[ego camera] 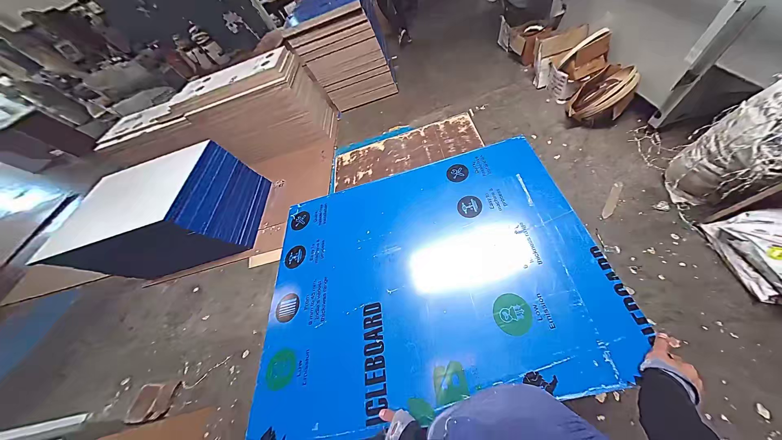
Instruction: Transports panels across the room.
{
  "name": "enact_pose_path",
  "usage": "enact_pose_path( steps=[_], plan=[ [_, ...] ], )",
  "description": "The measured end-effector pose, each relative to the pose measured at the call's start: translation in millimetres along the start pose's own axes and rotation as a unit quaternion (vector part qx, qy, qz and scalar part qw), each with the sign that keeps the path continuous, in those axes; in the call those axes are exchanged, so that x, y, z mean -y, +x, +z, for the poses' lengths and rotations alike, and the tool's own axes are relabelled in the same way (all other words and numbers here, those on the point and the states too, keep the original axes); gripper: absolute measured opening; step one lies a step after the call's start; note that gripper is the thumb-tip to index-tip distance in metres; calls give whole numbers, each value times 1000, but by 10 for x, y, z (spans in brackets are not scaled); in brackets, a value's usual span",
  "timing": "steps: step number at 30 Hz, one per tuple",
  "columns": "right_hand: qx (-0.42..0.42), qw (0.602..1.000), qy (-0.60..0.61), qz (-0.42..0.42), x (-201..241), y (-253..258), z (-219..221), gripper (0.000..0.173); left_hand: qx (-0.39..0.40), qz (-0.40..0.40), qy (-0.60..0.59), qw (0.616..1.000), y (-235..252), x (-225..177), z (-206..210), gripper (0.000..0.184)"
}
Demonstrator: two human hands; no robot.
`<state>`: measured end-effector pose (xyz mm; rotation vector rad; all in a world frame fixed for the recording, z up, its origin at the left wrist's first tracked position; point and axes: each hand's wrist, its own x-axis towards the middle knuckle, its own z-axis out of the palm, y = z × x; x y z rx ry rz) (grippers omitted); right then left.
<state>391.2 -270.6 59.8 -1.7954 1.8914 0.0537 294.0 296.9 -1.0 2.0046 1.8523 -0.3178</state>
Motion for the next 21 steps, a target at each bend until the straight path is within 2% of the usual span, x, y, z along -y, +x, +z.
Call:
enact_pose_path(
  steps=[3, 5, 6, 9, 10, 12, 15, 18, 21],
  plan=[
    [-9, 999, -24, -19, 43, 49, 96, 89, -48, 18, -6, 999, 72, -40, 97, 65],
    [-41, 992, -97, -74, -10, 156, 146, 83, 3, -14, -11, 1000, -52, -71, -58, 68],
    [-55, 980, -147, -119, -43, 211, 172, 77, 31, -32, -19, 999, -62, -87, -129, 68],
    [-45, 918, -288, -268, -31, 321, 118, 68, -39, -31, -93, 994, 76, -42, 83, 71],
    [-33, 902, -310, -297, 19, 348, 76, 68, -33, -31, -104, 994, 18, -93, 20, 71],
    [38, 907, -273, -319, 132, 387, -17, 68, 26, -19, -69, 997, -217, -185, -301, 70],
    [117, 925, -150, -328, 446, 322, -140, 74, 55, -21, -18, 998, -288, -242, -357, 65],
    [174, 930, -85, -313, 897, 328, -40, 74, 1, -80, -93, 992, -462, -356, -192, 73],
    [248, 911, -127, -304, 1197, 467, 45, 76, -41, -109, -128, 985, -901, -424, 149, 79]
  ],
)
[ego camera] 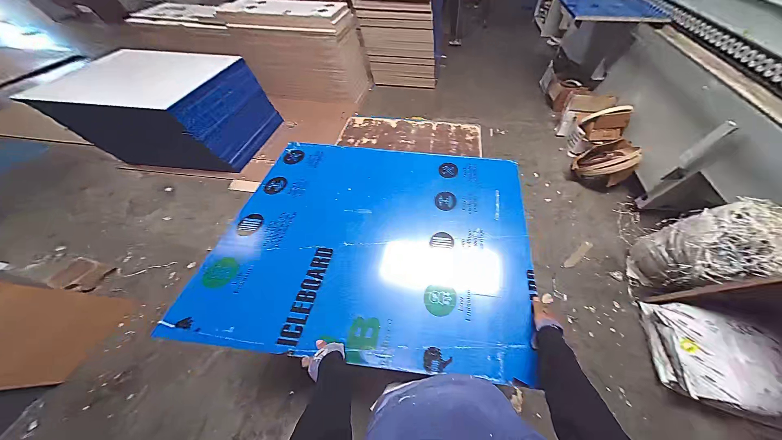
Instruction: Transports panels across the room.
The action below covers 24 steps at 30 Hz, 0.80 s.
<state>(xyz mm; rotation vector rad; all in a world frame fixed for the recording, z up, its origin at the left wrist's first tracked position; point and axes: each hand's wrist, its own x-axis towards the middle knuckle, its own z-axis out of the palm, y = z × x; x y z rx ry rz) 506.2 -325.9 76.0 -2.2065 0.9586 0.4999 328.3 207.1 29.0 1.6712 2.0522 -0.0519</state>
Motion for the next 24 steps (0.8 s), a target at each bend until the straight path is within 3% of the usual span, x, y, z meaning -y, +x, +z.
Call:
enact_pose_path(
  steps=[3, 6, 12, 16, 24],
  plan=[
    [54, 998, -33, 2, 35, 133, 44, 81, -17, -7, -59, 998, -487, 153, 189, 70],
    [40, 999, -21, 1, 106, 2, -17, 80, -4, -3, -76, 997, -872, 230, 246, 63],
    [54, 998, -36, 3, -85, -16, 2, 84, 24, -8, 37, 999, -835, 268, 84, 60],
    [55, 997, -49, -9, -212, -45, -28, 83, 19, -11, 36, 999, -704, 352, 163, 55],
    [18, 997, -72, -6, -439, 54, -202, 81, 51, -23, 2, 998, -1154, 522, 104, 55]
  ],
)
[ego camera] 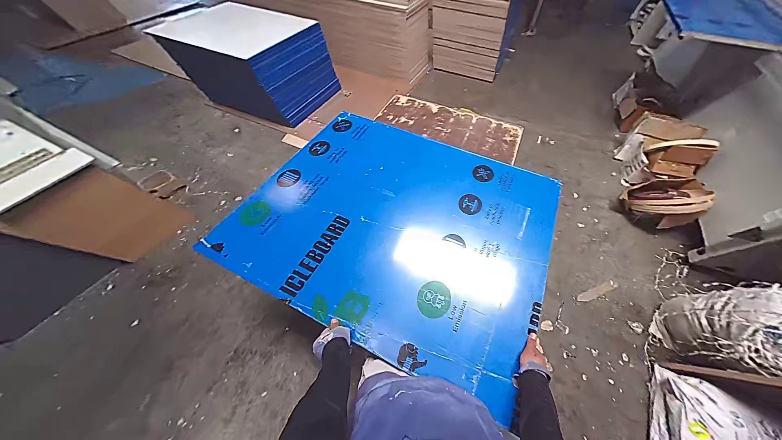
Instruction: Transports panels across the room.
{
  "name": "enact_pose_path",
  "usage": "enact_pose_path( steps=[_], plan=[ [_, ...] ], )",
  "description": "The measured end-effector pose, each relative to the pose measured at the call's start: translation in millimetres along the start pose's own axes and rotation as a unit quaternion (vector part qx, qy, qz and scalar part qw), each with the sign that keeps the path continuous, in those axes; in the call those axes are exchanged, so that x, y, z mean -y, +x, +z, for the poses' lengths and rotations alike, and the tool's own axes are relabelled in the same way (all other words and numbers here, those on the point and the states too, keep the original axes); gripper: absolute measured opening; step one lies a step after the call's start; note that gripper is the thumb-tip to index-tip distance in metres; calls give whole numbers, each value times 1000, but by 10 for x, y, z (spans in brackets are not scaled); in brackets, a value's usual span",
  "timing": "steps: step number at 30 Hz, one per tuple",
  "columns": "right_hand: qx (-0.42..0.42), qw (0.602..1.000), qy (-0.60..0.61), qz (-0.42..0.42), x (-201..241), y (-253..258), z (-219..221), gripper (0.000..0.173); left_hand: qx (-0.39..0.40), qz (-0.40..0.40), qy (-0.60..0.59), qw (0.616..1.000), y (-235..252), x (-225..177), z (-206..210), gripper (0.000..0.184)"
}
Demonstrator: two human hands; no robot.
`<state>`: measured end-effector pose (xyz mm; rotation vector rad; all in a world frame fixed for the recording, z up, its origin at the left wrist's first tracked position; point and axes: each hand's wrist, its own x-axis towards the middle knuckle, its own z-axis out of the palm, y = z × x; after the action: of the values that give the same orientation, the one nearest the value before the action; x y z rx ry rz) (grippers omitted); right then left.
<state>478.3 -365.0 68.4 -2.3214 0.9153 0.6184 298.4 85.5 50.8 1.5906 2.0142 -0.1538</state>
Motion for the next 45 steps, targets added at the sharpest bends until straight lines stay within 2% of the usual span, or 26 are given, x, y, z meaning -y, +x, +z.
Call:
enact_pose_path(
  steps=[4, 6, 8, 11, 13, 17, 22, 24, 28, 33, 36, 42, 45],
  plan=[
    [7, 1000, -4, 1, -46, 7, -21, 80, 27, 8, -1, 1000, 6, -16, -78, 54],
    [-5, 1000, -4, 0, -67, 6, 15, 81, 60, -9, 23, 998, 105, -51, -116, 59],
    [-16, 1000, -3, 10, -31, -77, 20, 79, 82, -33, -14, 996, 222, -72, -202, 69],
    [-75, 996, 40, 1, -134, -222, 63, 67, 88, -45, -68, 993, 611, -100, -397, 77],
    [-106, 992, 59, 16, -297, -387, 119, 66, 90, -39, -98, 990, 980, -151, -546, 78],
    [-125, 987, 24, 94, -758, -726, 390, 81, 122, -19, -129, 984, 1572, -251, -765, 80],
    [-125, 976, 16, 179, -616, -937, 484, 89, 185, 17, -77, 980, 2032, -161, -875, 78],
    [-155, 968, 37, 194, -442, -901, 505, 89, 193, 20, -81, 978, 2103, -240, -847, 77],
    [-180, 956, 55, 225, -400, -935, 726, 93, 169, 31, -42, 984, 2215, -404, -951, 74],
    [-158, 965, 30, 206, -187, -805, 550, 93, 176, 67, 19, 982, 2153, -501, -995, 69],
    [-147, 968, 43, 201, -136, -753, 524, 91, 154, 88, 68, 982, 2069, -546, -1012, 65],
    [-166, 975, 34, 146, -309, -742, 658, 84, 129, 64, 54, 988, 2071, -594, -952, 68],
    [-217, 965, 7, 144, -239, -794, 731, 76, 131, 54, 9, 990, 2196, -604, -955, 78]
  ],
)
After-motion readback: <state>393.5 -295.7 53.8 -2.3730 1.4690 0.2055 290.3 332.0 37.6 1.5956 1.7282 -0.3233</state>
